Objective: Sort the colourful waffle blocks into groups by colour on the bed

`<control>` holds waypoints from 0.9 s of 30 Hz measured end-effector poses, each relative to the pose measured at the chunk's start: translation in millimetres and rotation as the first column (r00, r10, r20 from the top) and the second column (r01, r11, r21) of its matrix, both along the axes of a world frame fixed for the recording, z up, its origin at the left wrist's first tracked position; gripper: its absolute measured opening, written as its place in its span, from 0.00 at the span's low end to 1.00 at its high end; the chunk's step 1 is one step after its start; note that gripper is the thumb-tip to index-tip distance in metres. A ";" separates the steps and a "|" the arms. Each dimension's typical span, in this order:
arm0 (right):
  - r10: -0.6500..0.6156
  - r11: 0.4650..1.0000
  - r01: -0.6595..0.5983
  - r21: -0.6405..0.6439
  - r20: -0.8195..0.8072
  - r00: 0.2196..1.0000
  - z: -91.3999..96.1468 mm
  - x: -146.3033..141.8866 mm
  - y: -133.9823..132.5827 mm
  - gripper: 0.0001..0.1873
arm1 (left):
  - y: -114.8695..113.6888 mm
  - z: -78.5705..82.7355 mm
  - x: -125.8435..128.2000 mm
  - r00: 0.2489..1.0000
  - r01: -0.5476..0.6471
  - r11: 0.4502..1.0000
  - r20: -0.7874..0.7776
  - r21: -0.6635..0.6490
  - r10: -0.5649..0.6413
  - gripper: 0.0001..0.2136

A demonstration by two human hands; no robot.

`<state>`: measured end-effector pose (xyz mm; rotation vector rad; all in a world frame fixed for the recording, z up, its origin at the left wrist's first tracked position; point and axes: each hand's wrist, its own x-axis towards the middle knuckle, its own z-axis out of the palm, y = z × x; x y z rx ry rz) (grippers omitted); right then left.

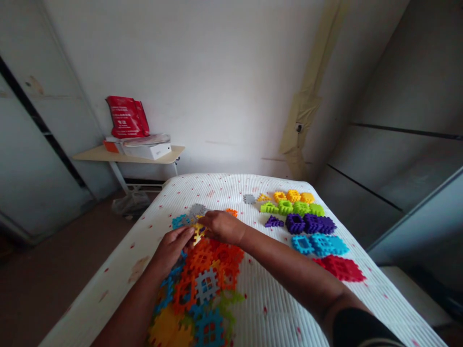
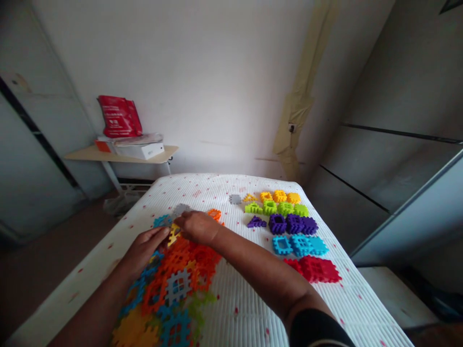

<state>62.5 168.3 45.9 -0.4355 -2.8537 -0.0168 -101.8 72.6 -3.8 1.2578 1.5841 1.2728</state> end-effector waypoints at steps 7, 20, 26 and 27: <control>-0.677 0.730 0.684 -0.007 0.137 0.724 26.4 82.5 113.0 0.16 | 5.9 -15.5 -19.5 0.852 -0.339 0.932 -0.377 0.130 0.362 0.17; -0.759 0.566 0.822 0.069 0.433 0.487 -10.4 133.5 163.1 0.17 | 11.9 -31.8 -23.2 0.750 -0.308 0.943 -0.579 0.124 0.321 0.15; -0.761 0.561 0.825 0.074 0.439 0.478 -18.8 132.5 164.4 0.17 | 12.1 -35.0 -24.5 0.765 -0.307 0.941 -0.552 0.140 0.331 0.13; -0.762 0.560 0.826 0.071 0.435 0.479 -20.4 132.2 165.1 0.17 | 11.7 -35.4 -24.2 0.770 -0.307 0.942 -0.546 0.138 0.331 0.13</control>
